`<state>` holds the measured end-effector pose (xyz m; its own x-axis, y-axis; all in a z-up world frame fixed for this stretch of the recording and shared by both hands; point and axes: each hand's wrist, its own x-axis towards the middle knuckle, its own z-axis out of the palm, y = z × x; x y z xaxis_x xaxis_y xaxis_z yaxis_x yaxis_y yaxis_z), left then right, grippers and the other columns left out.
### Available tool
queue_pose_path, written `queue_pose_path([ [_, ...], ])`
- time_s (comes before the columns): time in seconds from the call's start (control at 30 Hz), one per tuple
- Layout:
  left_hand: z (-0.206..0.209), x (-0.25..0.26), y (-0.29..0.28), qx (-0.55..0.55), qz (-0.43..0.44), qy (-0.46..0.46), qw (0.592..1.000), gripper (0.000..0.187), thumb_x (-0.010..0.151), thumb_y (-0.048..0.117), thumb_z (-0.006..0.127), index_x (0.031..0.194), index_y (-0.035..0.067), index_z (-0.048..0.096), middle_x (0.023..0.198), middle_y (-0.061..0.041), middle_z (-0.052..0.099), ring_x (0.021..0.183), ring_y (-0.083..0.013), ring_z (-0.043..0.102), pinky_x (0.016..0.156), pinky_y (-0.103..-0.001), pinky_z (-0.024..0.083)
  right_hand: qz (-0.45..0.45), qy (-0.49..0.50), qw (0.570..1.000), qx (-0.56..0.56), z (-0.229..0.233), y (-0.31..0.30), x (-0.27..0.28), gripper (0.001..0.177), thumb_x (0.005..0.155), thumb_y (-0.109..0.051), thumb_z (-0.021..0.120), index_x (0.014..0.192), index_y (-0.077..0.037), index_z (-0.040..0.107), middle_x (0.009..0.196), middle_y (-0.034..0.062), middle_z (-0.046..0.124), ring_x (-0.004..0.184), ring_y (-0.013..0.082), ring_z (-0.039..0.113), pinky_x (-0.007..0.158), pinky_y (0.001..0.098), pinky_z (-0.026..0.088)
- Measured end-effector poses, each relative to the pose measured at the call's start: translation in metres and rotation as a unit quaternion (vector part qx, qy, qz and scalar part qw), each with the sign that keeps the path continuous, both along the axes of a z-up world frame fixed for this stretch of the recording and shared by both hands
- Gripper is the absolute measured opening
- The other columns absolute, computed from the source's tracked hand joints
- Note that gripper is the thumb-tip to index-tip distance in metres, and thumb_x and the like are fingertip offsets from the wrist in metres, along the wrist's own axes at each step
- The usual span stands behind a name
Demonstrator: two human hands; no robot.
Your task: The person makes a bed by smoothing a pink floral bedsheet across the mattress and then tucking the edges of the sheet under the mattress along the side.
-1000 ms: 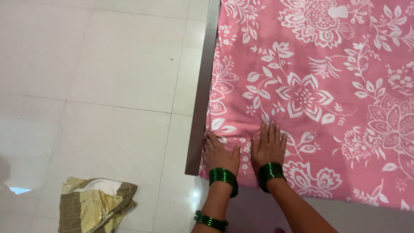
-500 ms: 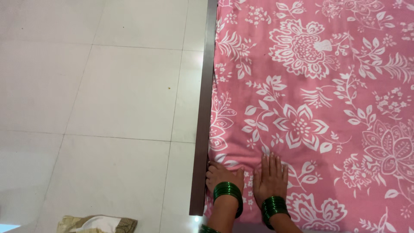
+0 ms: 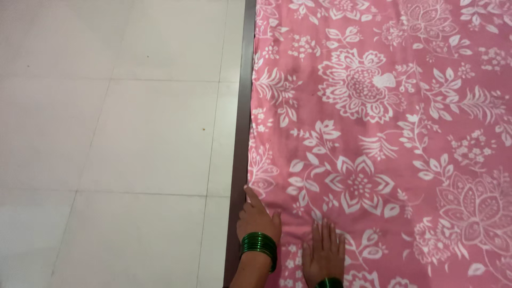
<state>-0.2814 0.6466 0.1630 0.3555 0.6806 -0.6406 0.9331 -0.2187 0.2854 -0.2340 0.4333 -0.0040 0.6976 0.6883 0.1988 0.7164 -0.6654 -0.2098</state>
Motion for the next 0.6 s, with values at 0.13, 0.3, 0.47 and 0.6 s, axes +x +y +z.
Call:
queue_pose_path([
  [0.13, -0.042, 0.014, 0.032, 0.126, -0.099, -0.040, 0.986, 0.086, 0.094, 0.049, 0.060, 0.160, 0.011, 0.020, 0.154, -0.016, 0.039, 0.135, -0.0314, 0.045, 0.109, -0.047, 0.039, 0.034, 0.029, 0.999, 0.015, 0.000, 0.004, 0.012, 0.069, 0.088, -0.038, 0.050, 0.148, -0.003, 0.042, 0.154, 0.0268, 0.037, 0.142, 0.0431, 0.032, 0.113, 0.0622, 0.019],
  [0.3, -0.111, -0.008, 0.055, 0.338, -0.139, -0.154, 0.918, 0.063, 0.091, 0.046, 0.054, 0.146, 0.016, 0.043, 0.157, -0.014, 0.035, 0.139, -0.0292, 0.037, 0.105, -0.054, 0.031, 0.137, 0.124, 0.972, 0.148, 0.022, 0.078, 0.038, 0.057, 0.097, -0.028, 0.055, 0.148, -0.003, 0.047, 0.157, 0.0227, 0.040, 0.148, 0.0408, 0.035, 0.122, 0.0584, 0.021],
  [0.47, -0.131, -0.019, 0.056, 0.328, -0.111, -0.238, 0.907, 0.050, 0.099, 0.031, 0.052, 0.145, 0.012, 0.052, 0.162, -0.016, 0.037, 0.142, -0.0317, 0.038, 0.109, -0.049, 0.034, 0.100, 0.108, 0.989, -0.008, 0.019, 0.190, 0.042, 0.061, 0.100, -0.039, 0.045, 0.151, -0.005, 0.040, 0.162, 0.0172, 0.033, 0.151, 0.0352, 0.025, 0.121, 0.0582, 0.011],
  [0.6, -0.126, -0.021, 0.057, 0.298, -0.084, -0.291, 0.905, 0.054, 0.095, 0.025, 0.053, 0.146, 0.006, 0.051, 0.160, -0.021, 0.037, 0.143, -0.0345, 0.040, 0.111, -0.050, 0.033, 0.160, 0.032, 0.986, -0.019, 0.016, 0.207, 0.033, 0.062, 0.098, -0.038, 0.040, 0.153, -0.010, 0.039, 0.163, 0.0114, 0.030, 0.152, 0.0328, 0.017, 0.121, 0.0589, 0.004],
])
